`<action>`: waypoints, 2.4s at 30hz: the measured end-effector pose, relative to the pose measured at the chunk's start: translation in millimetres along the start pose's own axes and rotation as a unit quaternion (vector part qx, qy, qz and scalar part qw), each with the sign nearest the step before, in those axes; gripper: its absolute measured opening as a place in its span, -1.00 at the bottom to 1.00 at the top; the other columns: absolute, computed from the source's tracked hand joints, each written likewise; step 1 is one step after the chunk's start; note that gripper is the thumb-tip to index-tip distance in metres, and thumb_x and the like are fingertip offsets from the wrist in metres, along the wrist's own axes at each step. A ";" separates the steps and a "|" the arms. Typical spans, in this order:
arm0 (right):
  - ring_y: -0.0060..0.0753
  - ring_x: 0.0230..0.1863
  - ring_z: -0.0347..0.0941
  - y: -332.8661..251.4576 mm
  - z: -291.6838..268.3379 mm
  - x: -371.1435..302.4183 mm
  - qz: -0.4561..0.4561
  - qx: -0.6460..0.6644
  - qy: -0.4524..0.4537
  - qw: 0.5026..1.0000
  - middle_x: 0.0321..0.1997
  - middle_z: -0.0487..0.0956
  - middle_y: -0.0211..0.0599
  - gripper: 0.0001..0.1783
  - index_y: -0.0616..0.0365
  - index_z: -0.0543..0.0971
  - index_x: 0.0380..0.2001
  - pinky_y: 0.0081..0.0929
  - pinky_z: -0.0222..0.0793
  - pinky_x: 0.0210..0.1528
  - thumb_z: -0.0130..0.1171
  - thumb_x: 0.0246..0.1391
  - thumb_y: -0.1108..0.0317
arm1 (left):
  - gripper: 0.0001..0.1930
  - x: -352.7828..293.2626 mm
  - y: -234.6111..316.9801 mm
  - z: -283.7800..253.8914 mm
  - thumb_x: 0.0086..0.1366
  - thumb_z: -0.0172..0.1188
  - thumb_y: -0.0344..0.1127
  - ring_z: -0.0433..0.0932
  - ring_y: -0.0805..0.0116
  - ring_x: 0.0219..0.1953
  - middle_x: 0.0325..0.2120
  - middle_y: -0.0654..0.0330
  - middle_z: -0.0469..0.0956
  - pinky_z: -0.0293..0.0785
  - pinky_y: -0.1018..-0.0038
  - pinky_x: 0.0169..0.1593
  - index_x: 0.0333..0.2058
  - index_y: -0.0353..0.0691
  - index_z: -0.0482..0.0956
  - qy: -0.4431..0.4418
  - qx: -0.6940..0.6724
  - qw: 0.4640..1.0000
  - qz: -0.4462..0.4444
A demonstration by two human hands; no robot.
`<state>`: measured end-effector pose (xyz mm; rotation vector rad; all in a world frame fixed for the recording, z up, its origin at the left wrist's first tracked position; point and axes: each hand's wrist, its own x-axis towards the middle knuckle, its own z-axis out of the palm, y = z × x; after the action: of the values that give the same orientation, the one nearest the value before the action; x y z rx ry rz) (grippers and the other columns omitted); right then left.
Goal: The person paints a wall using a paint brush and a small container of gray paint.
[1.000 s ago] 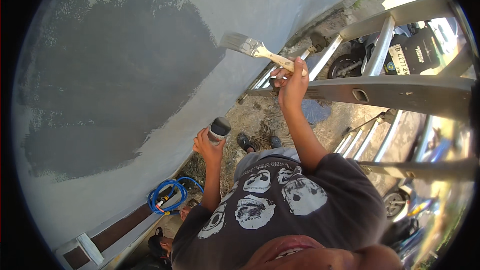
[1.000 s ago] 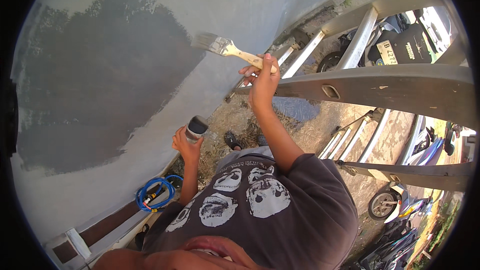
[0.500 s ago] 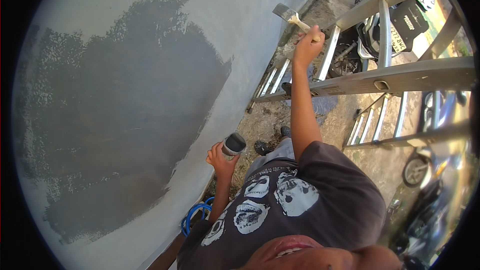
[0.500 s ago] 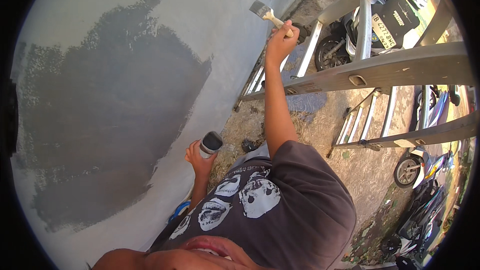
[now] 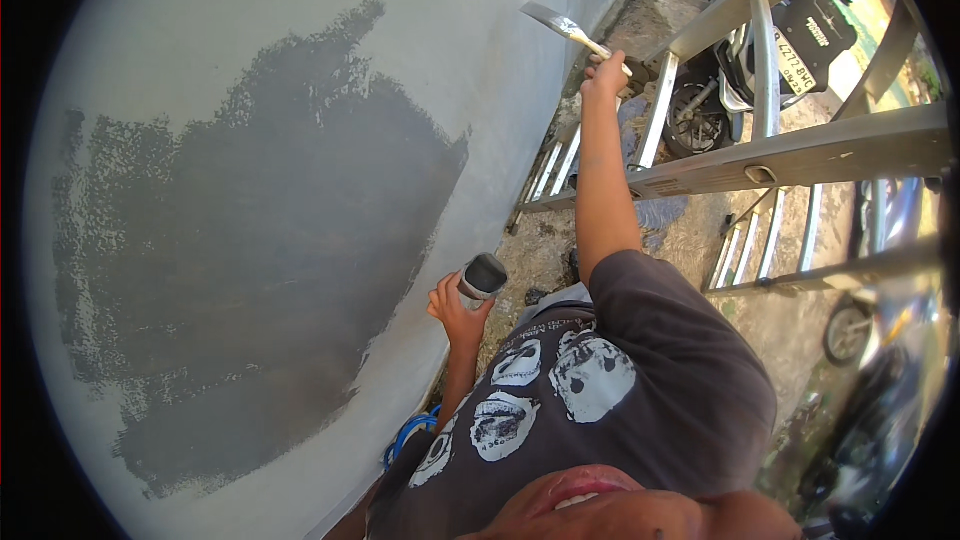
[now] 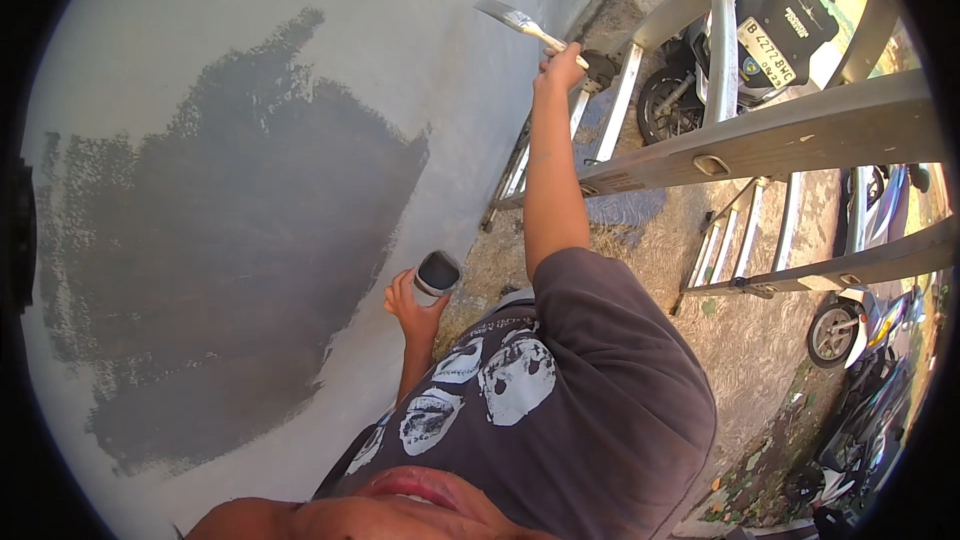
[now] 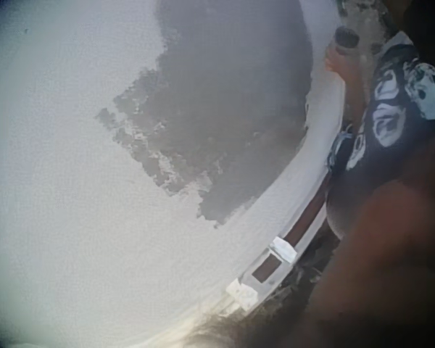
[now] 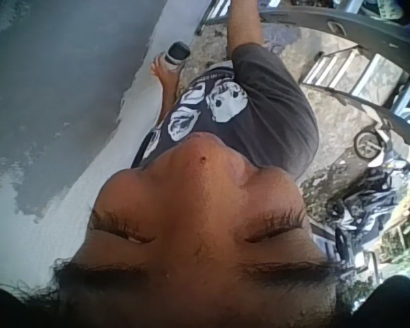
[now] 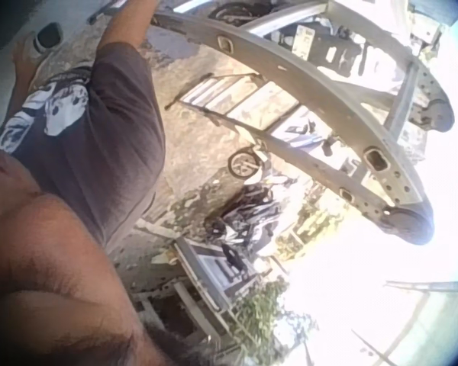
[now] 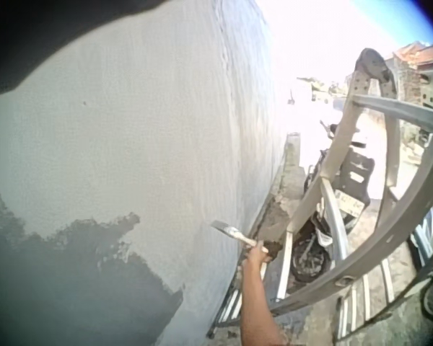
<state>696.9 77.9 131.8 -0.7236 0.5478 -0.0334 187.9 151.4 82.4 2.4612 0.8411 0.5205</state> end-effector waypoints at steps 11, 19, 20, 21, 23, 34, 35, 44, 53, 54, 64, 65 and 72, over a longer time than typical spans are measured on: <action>-0.64 -0.61 0.17 -7.0 45.6 35.1 0.115 0.232 -0.196 0.946 -0.59 0.32 -0.45 -0.71 0.08 0.42 -0.31 -0.67 0.02 -0.68 0.19 0.39 0.14 | -0.10 6.1 7.1 6.2 -0.28 0.67 -0.28 0.36 0.09 0.14 0.12 0.22 0.49 0.09 0.11 0.21 0.15 -0.07 0.49 0.017 0.005 1.000 -0.015; -0.59 -0.62 0.22 82.8 24.7 93.5 0.101 -0.013 -0.193 0.976 -0.57 0.46 -0.35 -0.77 0.10 0.45 -0.23 -0.66 0.03 -0.68 0.20 0.37 0.20 | -0.12 -3.1 6.9 6.1 -0.28 0.67 -0.26 0.37 0.08 0.14 0.09 0.22 0.51 0.09 0.11 0.21 0.14 -0.06 0.51 0.027 0.017 0.999 -0.036; -0.48 -0.59 0.34 94.8 5.3 109.7 0.071 -0.092 -0.120 0.986 -0.54 0.54 -0.25 -0.76 0.14 0.49 -0.22 -0.56 0.17 -0.62 0.21 0.33 0.18 | -0.12 -1.8 9.3 7.6 -0.28 0.67 -0.26 0.37 0.08 0.13 0.09 0.21 0.51 0.09 0.11 0.21 0.13 -0.06 0.52 0.026 0.015 0.999 -0.031; -0.37 -0.57 0.47 103.5 -14.1 125.5 0.038 -0.167 -0.044 0.984 -0.50 0.62 -0.15 -0.73 0.18 0.53 -0.22 -0.46 0.32 -0.57 0.22 0.30 0.17 | -0.12 -0.8 11.5 8.9 -0.28 0.67 -0.26 0.37 0.08 0.13 0.09 0.21 0.51 0.09 0.11 0.21 0.13 -0.06 0.52 0.028 0.011 0.999 -0.028; -0.09 -0.43 0.64 109.6 -45.1 153.2 -0.314 -0.551 0.037 0.772 -0.45 0.69 -0.01 -0.66 0.23 0.61 -0.31 -0.21 0.51 -0.30 0.24 0.23 0.12 | -0.12 8.5 15.6 14.6 -0.26 0.67 -0.26 0.36 0.08 0.17 0.10 0.21 0.50 0.07 0.11 0.23 0.15 -0.07 0.49 0.007 0.011 0.999 -0.046; -0.56 -0.51 0.41 -52.0 144.5 13.2 -0.085 0.116 -0.305 0.941 -0.48 0.51 -0.33 -0.74 0.20 0.49 -0.21 -0.60 0.15 -0.60 0.14 0.40 0.20 | -0.11 3.5 10.3 12.6 -0.28 0.67 -0.29 0.36 0.07 0.15 0.12 0.21 0.49 0.08 0.10 0.22 0.15 -0.06 0.51 0.025 0.011 0.998 -0.054; -0.56 -0.51 0.41 -66.1 149.2 20.5 -0.093 0.115 -0.302 0.942 -0.48 0.51 -0.33 -0.74 0.20 0.49 -0.21 -0.60 0.15 -0.60 0.14 0.40 0.20 | -0.11 8.2 13.6 14.6 -0.29 0.67 -0.29 0.36 0.07 0.15 0.12 0.21 0.49 0.08 0.10 0.23 0.15 -0.06 0.51 0.019 0.008 0.999 -0.049; -0.53 -0.56 0.39 74.2 0.4 80.1 0.066 -0.073 -0.144 0.985 -0.49 0.49 -0.33 -0.80 0.14 0.54 -0.23 -0.59 0.11 -0.69 0.20 0.32 0.23 | -0.11 12.2 20.7 19.5 -0.28 0.67 -0.28 0.36 0.08 0.15 0.12 0.22 0.49 0.08 0.10 0.21 0.15 -0.05 0.51 0.034 -0.012 0.999 -0.037; -0.45 -0.59 0.54 39.4 46.4 3.0 -0.116 -0.225 -0.208 0.945 -0.55 0.60 -0.26 -0.71 0.18 0.56 -0.36 -0.48 0.34 -0.54 0.23 0.33 0.18 | -0.10 10.7 15.2 19.5 -0.27 0.68 -0.26 0.36 0.09 0.15 0.12 0.23 0.48 0.08 0.11 0.21 0.16 -0.05 0.49 0.005 -0.004 1.000 -0.025; -0.58 -0.65 0.36 7.0 74.5 -26.5 -0.094 -0.120 -0.232 0.961 -0.62 0.50 -0.36 -0.74 0.17 0.53 -0.30 -0.61 0.14 -0.62 0.20 0.37 0.19 | -0.10 9.7 14.2 16.7 -0.27 0.68 -0.26 0.36 0.09 0.15 0.12 0.23 0.48 0.08 0.11 0.21 0.16 -0.05 0.49 0.005 -0.002 1.000 -0.028; -0.59 -0.51 0.40 -30.7 90.7 -33.2 0.002 0.033 -0.347 0.937 -0.45 0.52 -0.33 -0.69 0.23 0.52 -0.18 -0.66 0.15 -0.60 0.22 0.37 0.15 | -0.10 0.7 8.9 19.6 -0.28 0.68 -0.25 0.36 0.10 0.13 0.12 0.23 0.48 0.08 0.10 0.19 0.15 -0.06 0.50 -0.004 -0.016 1.000 -0.019; -0.60 -0.51 0.40 2.4 70.9 -14.4 0.006 -0.022 -0.326 0.945 -0.44 0.52 -0.33 -0.70 0.22 0.53 -0.17 -0.66 0.16 -0.60 0.22 0.37 0.16 | -0.11 -2.6 8.4 17.9 -0.27 0.68 -0.24 0.36 0.11 0.13 0.12 0.23 0.48 0.08 0.10 0.19 0.15 -0.06 0.50 -0.002 -0.016 1.000 -0.016; -0.55 -0.72 0.38 81.0 -39.2 85.5 -0.293 -0.490 -0.115 0.813 -0.65 0.61 -0.28 -0.68 0.15 0.58 -0.38 -0.54 0.25 -0.62 0.25 0.30 0.12 | -0.12 3.7 13.2 26.9 -0.27 0.68 -0.22 0.36 0.11 0.11 0.10 0.22 0.48 0.07 0.13 0.18 0.13 -0.09 0.51 -0.011 -0.041 0.999 0.011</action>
<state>738.7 96.5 16.4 -1.8755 0.0406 -0.2500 209.9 136.0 68.6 2.3997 0.7692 0.5232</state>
